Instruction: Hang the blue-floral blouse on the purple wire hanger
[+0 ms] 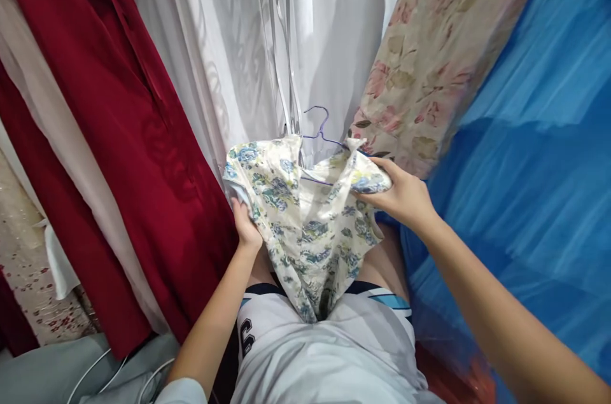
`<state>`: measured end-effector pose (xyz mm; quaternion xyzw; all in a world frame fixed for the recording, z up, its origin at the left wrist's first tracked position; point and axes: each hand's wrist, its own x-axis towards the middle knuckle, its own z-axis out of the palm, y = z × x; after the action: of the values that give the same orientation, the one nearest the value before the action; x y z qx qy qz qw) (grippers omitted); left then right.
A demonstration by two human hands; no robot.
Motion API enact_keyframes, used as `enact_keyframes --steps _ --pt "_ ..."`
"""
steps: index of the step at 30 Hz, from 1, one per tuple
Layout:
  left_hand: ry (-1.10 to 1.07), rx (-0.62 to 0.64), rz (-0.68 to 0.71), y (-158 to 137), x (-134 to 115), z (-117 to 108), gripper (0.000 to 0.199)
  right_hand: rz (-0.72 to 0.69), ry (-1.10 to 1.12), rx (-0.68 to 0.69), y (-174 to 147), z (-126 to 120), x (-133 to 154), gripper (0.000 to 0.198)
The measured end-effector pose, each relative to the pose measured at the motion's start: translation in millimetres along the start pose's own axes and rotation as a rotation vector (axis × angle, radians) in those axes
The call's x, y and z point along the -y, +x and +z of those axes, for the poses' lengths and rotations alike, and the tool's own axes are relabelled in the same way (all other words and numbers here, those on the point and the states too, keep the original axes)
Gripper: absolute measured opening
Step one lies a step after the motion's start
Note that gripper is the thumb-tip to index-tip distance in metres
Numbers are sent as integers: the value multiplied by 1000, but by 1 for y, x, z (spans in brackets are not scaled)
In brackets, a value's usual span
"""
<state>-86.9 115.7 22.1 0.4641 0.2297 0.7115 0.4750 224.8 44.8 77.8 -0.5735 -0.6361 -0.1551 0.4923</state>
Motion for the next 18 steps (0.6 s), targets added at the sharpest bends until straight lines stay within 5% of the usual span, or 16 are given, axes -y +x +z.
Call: enact_keyframes --steps 2,6,11,18 --pt "-97 -110 51 -2 14 -8 58 -26 -18 22 13 5 7 72" --pt "53 -282 71 -15 33 -26 38 -111 -17 95 24 7 8 77" --pt "152 -288 35 -34 43 -44 24 -235 84 147 28 2 -11 86" --pt "137 -345 27 -41 41 -38 19 -211 206 158 37 -2 -14 85"
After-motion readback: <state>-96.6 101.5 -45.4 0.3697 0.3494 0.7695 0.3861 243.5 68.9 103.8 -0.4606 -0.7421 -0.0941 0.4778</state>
